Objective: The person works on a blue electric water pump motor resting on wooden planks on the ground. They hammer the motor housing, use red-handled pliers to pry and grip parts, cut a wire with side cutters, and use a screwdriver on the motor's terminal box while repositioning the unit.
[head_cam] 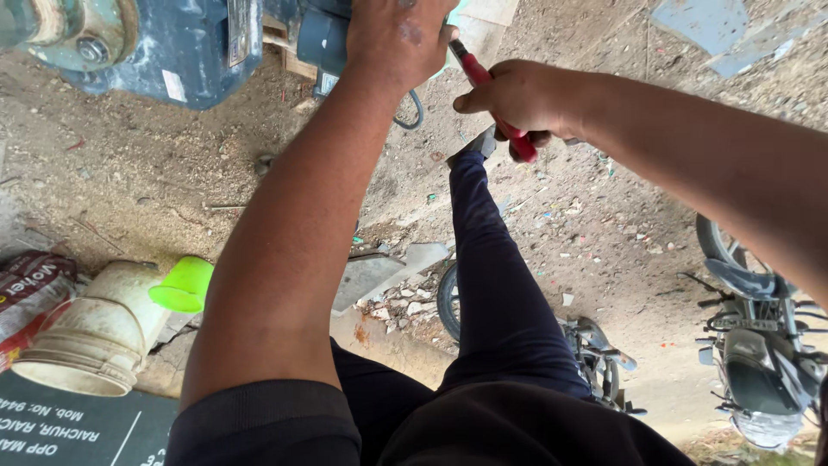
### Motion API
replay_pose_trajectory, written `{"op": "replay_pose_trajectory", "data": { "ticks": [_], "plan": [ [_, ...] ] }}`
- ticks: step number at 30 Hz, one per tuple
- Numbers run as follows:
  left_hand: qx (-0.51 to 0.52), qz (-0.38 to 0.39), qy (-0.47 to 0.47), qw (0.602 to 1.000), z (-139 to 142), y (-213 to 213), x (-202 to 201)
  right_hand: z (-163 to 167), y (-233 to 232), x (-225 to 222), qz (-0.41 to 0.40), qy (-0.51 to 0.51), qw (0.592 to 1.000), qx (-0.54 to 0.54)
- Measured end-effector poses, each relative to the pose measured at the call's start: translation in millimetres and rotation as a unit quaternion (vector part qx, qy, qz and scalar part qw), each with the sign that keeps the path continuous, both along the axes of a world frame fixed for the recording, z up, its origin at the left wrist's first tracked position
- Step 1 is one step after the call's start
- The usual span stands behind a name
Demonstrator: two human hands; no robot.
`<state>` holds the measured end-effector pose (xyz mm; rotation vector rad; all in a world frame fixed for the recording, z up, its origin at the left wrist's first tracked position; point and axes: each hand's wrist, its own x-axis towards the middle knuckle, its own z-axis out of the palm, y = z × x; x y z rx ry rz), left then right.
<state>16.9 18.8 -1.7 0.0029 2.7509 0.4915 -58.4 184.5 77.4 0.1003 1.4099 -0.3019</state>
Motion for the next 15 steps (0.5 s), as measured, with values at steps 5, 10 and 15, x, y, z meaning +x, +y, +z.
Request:
{"op": "replay_pose_trajectory", "data": {
  "ticks": [5, 10, 15],
  "plan": [
    [0.003, 0.023, -0.030, 0.999, 5, 2, -5, -6, 34, 9, -0.135, -0.091, 0.986, -0.037],
    [0.003, 0.024, -0.010, 1.000, 4, 1, -6, -35, 89, 68, -0.395, -0.129, 0.898, -0.146],
    [0.002, 0.009, 0.016, 1.000, 5, 0, -3, -74, 109, 104, -0.522, -0.170, 0.809, -0.209]
  ]
}}
